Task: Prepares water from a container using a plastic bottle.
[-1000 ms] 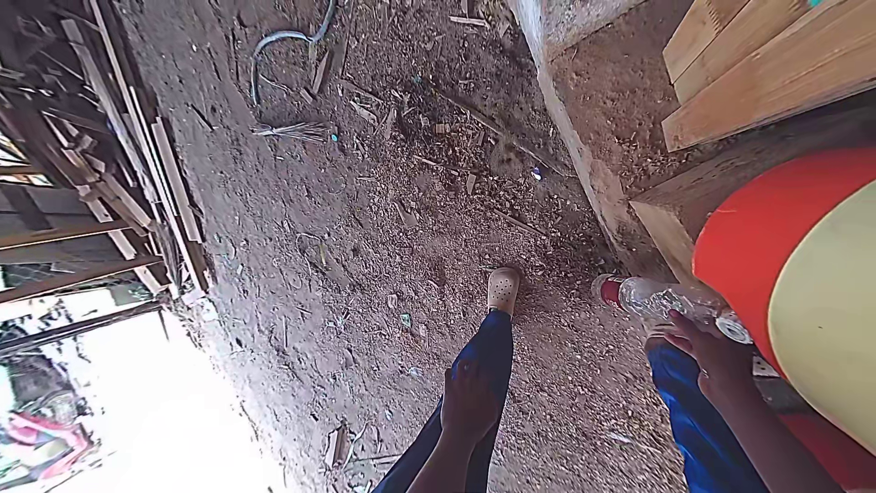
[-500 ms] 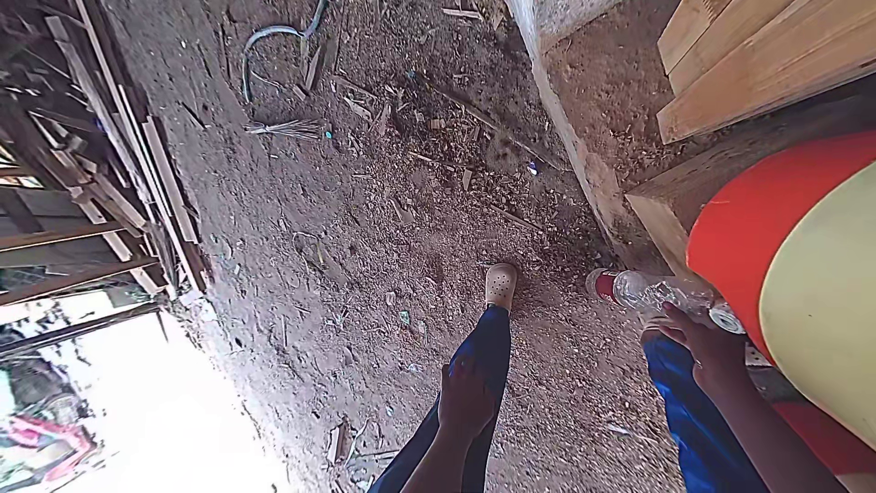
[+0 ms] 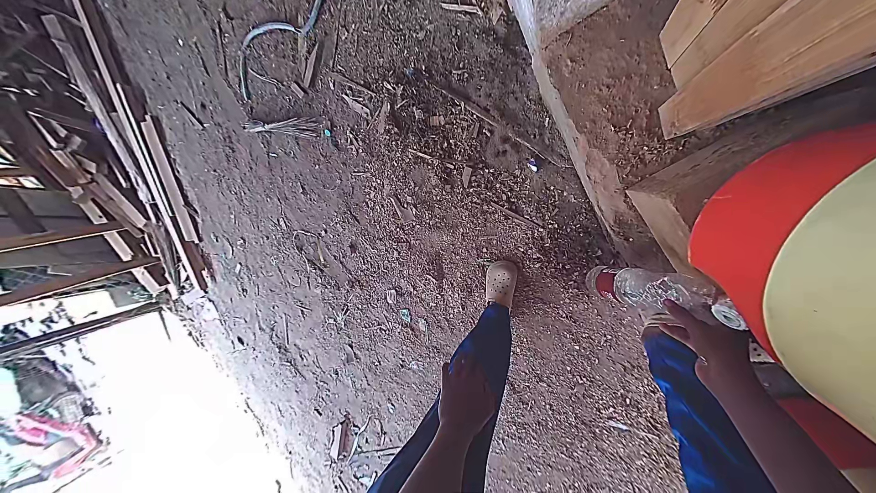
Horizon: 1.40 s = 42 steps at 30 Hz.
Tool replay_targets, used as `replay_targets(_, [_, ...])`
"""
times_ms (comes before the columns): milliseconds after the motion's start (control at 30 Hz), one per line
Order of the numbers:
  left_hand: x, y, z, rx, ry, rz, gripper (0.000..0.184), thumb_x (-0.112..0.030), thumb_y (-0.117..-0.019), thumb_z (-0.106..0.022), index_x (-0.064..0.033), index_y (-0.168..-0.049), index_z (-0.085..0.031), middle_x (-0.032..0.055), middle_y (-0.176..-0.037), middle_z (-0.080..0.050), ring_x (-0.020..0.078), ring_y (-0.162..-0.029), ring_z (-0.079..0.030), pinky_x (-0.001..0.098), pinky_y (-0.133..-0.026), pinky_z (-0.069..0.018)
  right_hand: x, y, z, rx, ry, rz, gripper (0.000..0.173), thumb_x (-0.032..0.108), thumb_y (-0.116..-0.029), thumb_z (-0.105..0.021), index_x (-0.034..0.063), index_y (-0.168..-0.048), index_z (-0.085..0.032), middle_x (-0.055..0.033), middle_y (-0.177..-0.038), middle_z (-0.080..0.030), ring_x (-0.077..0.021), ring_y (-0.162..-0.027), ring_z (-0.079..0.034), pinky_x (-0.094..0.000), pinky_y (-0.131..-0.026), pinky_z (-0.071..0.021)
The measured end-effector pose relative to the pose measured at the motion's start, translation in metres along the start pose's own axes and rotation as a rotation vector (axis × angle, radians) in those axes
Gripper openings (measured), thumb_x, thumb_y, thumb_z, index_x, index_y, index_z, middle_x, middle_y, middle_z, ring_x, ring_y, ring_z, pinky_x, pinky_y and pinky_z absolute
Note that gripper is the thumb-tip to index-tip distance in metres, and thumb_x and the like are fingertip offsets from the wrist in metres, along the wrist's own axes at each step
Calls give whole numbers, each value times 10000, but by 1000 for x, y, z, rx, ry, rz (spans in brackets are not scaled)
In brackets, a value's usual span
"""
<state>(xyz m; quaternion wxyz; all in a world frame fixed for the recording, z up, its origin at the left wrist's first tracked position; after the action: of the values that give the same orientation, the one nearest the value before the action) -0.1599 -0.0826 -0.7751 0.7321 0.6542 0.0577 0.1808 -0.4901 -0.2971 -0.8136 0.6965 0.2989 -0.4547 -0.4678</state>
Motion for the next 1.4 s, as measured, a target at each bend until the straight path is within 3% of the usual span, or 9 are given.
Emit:
replay_targets(967, [1,-3,1,-17,10,-1,470,-311,-1013,-416,-167,-1429,-580,44,-1567,-458,295,-1521,-283,614,-1189,-238,1,1,0,-4,14,4,617,133,-955,-722,-23,-1460,-404,-206,-1341,-537,-201,-997,-662,-331,-768,-584])
replay_targets(1400, [1,-3,4,-4,23,-4,471,-315,-1020,-417,-165,-1440,-570,51,-1580,-440,297,-1522,-281,609,-1188,-243,-1,-4,0,-22,34,34,630,145,-951,-728,-37,-1463,-411,-231,-1380,-517,-223,-1046,-652,-345,-825,-575])
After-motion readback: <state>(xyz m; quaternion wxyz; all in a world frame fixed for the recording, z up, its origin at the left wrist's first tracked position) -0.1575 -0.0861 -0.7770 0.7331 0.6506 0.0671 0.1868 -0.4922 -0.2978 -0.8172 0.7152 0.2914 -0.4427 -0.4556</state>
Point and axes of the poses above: each hand's wrist, its own y-axis away from the middle knuckle, its own z-axis out of the back of the hand, x = y × z, the point moved 6 cm from there along -y, towards the middle knuckle
